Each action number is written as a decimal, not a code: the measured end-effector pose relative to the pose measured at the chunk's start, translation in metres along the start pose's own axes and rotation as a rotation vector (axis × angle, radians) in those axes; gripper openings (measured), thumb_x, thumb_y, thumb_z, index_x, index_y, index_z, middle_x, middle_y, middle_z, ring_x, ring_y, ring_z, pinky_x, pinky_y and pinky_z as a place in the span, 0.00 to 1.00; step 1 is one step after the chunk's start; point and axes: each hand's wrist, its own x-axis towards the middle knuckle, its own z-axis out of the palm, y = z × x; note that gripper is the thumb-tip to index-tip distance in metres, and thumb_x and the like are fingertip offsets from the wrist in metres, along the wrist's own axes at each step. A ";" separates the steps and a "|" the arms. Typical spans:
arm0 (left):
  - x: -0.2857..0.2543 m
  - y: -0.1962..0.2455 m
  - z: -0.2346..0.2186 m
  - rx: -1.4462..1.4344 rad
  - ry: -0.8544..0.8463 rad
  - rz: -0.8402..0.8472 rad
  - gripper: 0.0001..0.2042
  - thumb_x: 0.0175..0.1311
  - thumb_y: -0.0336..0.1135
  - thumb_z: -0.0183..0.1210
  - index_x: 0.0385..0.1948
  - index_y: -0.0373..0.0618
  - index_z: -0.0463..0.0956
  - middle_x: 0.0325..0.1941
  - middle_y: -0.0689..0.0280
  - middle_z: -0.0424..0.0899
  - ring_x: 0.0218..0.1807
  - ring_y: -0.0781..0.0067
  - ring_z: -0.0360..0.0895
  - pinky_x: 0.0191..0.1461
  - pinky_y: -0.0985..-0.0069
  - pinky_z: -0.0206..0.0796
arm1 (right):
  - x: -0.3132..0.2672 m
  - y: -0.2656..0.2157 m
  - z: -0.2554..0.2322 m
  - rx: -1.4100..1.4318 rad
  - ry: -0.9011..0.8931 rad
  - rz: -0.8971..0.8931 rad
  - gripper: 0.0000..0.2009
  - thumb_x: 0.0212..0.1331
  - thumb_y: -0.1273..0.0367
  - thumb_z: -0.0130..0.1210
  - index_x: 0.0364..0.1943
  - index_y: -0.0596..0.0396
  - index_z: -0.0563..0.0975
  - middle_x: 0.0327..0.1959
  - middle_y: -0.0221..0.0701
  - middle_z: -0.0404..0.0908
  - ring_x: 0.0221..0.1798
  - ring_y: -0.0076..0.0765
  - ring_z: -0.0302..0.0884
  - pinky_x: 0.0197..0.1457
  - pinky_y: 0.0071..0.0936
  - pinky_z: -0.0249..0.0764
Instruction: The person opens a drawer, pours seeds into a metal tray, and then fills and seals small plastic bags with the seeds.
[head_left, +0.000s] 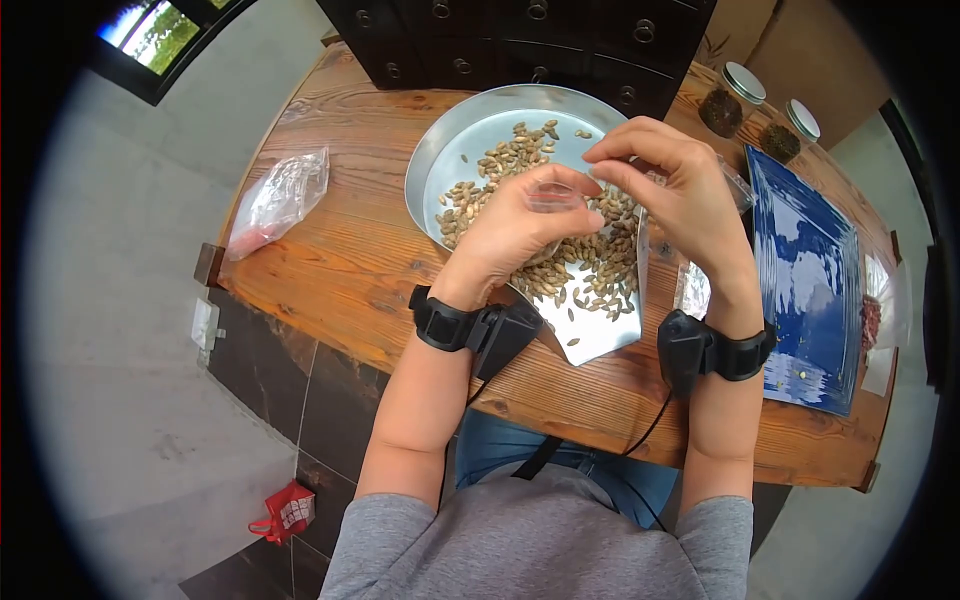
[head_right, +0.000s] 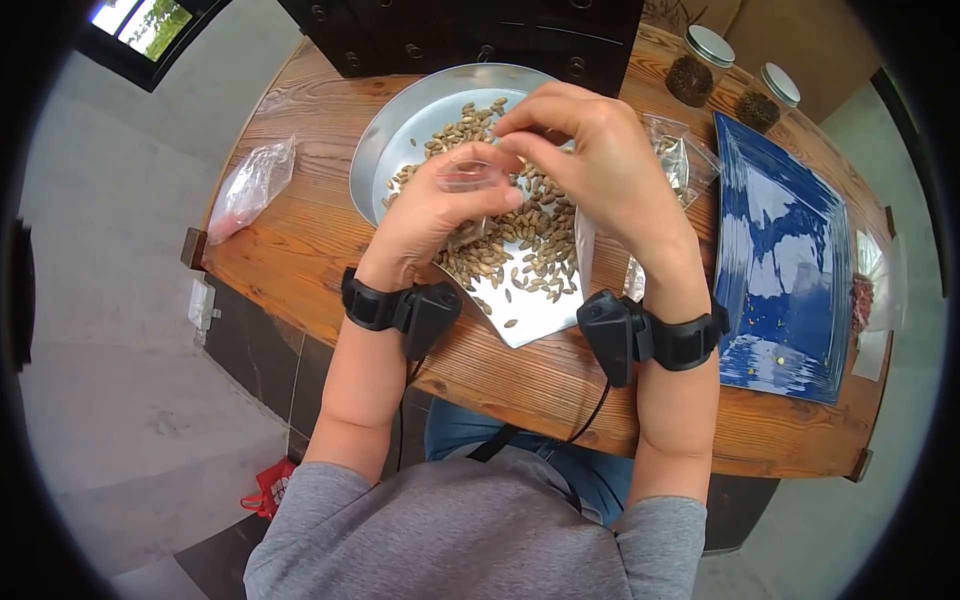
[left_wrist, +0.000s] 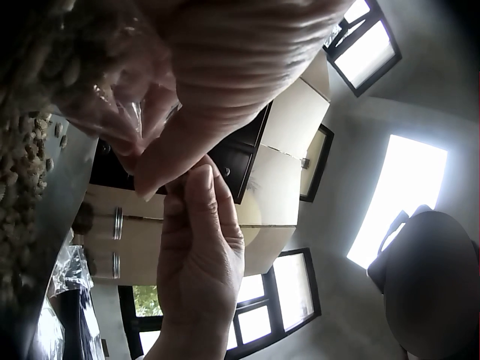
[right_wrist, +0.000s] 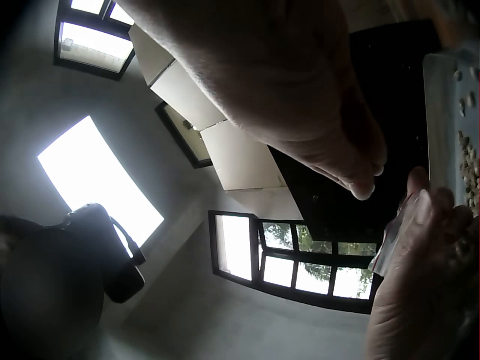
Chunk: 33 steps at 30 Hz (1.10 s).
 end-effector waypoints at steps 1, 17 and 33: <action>-0.001 0.003 0.002 -0.057 -0.042 -0.033 0.13 0.46 0.27 0.63 0.35 0.42 0.74 0.35 0.70 0.76 0.39 0.82 0.72 0.43 0.84 0.64 | -0.001 -0.003 0.002 0.037 -0.043 -0.028 0.05 0.46 0.75 0.56 0.29 0.61 0.78 0.27 0.34 0.77 0.29 0.31 0.75 0.33 0.23 0.70; 0.001 -0.003 0.000 -0.022 -0.042 0.121 0.15 0.46 0.23 0.62 0.38 0.40 0.72 0.32 0.68 0.76 0.37 0.79 0.74 0.41 0.82 0.67 | -0.001 -0.005 0.008 0.064 -0.024 -0.098 0.09 0.46 0.79 0.53 0.34 0.59 0.77 0.33 0.34 0.79 0.32 0.33 0.76 0.35 0.23 0.72; 0.003 0.000 -0.009 -0.364 0.288 0.376 0.13 0.47 0.25 0.63 0.35 0.41 0.71 0.33 0.69 0.73 0.36 0.83 0.70 0.41 0.86 0.64 | -0.016 0.022 0.044 -0.287 -0.481 0.121 0.07 0.42 0.76 0.53 0.29 0.57 0.76 0.35 0.38 0.74 0.41 0.46 0.72 0.45 0.35 0.68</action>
